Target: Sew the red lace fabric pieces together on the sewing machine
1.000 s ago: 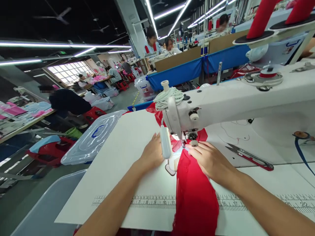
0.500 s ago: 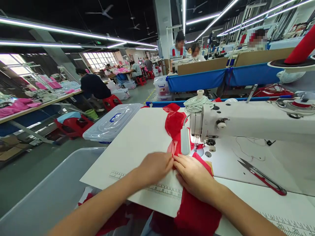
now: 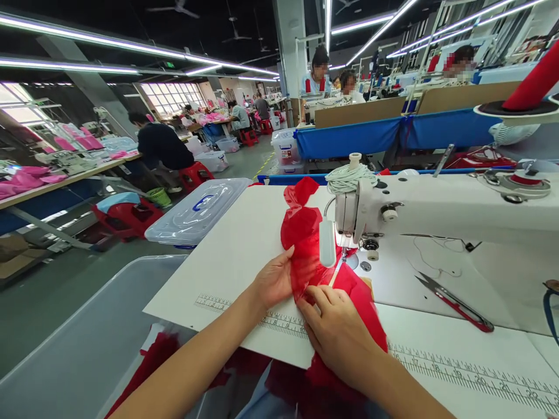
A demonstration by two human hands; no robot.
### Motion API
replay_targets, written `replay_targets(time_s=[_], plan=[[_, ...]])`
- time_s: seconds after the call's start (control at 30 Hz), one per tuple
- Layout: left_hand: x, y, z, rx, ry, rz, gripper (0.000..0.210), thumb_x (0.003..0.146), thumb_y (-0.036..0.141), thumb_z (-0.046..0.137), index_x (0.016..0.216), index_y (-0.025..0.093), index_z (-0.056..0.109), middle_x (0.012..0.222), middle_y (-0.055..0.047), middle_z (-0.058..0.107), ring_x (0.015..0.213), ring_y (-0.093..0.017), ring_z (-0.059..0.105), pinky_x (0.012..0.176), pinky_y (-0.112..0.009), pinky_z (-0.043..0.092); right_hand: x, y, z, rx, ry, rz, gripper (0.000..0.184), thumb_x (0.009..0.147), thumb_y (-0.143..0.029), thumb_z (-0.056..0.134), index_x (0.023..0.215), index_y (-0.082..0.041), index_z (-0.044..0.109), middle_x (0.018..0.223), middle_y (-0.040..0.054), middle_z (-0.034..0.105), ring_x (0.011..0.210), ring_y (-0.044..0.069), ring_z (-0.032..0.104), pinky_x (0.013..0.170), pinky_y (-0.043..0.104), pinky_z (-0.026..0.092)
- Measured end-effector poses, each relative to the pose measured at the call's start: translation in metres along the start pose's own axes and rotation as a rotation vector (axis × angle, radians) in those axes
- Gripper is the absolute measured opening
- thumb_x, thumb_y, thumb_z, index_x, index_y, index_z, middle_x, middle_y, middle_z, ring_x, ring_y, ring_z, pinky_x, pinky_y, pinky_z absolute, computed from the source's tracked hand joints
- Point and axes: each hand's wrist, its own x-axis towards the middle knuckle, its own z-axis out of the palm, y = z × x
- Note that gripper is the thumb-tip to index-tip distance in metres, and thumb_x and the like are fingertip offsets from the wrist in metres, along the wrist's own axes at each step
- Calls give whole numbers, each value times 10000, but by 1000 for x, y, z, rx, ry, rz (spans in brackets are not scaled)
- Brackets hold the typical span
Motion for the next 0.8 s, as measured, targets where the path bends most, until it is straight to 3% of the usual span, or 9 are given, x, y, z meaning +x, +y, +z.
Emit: replay_targets(time_s=[0.23,0.53,0.67,0.8], plan=[[-10,-8,11,-503,-39,-53,462,976,555,531,1142,148,672,1209,-129,707,1239,-285,616,1107,-436,450,0,-2,-1,31,-3,10,278,977,-147,437,1123,-178,671,1069,130,676,860,230,601,723,376,503],[-16,-10,14,-476,37,-45,510,926,680,541,909,182,654,1138,-104,724,1221,-285,617,1099,-442,448,-3,-2,3,46,3,4,273,969,-123,441,1122,-168,663,1055,128,669,879,234,597,748,388,495],[-20,-9,17,-457,11,0,390,849,518,742,973,150,703,1070,-112,741,1142,-299,657,1061,-445,475,-4,-1,5,38,26,-12,269,956,-115,457,1129,-162,658,1062,130,671,902,241,599,771,397,497],[-19,-8,13,-479,151,59,242,758,250,853,927,138,721,927,-65,754,982,-241,710,990,-386,517,-3,-1,5,16,17,-13,281,948,-110,455,1140,-157,655,1046,131,673,875,239,593,755,393,500]])
